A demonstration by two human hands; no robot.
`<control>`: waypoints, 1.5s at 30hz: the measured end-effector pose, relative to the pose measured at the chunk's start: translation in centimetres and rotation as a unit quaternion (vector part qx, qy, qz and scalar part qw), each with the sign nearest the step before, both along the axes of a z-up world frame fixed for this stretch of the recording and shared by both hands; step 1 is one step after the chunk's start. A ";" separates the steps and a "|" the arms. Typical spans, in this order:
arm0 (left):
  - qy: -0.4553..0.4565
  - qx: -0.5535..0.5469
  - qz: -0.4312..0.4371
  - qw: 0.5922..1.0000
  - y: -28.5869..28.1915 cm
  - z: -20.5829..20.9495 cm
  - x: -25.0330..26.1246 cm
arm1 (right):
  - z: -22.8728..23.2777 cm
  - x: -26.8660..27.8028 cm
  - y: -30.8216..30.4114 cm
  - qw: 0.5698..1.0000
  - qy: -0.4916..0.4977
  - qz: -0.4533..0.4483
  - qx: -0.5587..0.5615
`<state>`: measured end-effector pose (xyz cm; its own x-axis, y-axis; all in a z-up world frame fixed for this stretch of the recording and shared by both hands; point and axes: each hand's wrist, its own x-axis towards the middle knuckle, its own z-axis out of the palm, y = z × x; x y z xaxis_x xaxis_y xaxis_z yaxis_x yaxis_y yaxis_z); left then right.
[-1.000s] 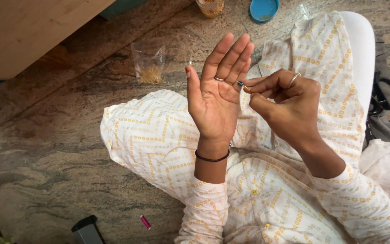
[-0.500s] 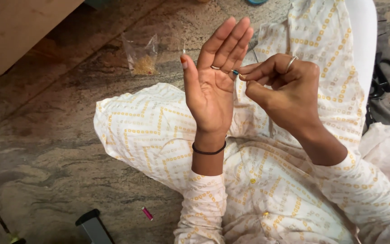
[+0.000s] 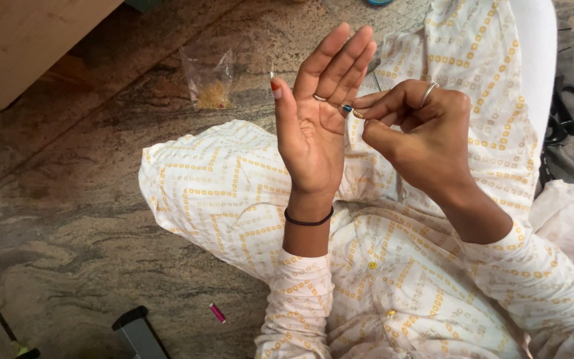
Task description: Adding decorative beads and tassels to the edge of a sari.
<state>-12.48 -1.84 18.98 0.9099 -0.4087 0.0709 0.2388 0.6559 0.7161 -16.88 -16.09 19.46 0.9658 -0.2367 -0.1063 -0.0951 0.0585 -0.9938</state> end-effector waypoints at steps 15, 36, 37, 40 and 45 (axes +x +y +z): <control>0.002 0.000 0.012 1.000 0.0 -0.3 0.0 | -0.1 0.1 0.3 1.000 0.016 -0.004 -0.027; 0.033 0.267 0.148 0.952 0.1 0.3 -0.3 | -1.5 2.0 1.1 0.980 0.046 0.013 0.194; 0.024 0.263 0.153 0.952 0.1 0.5 -0.3 | -0.9 2.3 1.1 0.981 0.036 0.017 0.192; 0.015 0.278 0.174 0.944 0.3 1.9 0.2 | 1.2 2.9 1.4 0.977 -0.014 0.030 0.209; -0.294 0.528 0.261 0.752 1.1 5.2 1.0 | 3.5 3.5 0.8 0.966 -0.163 0.016 -0.202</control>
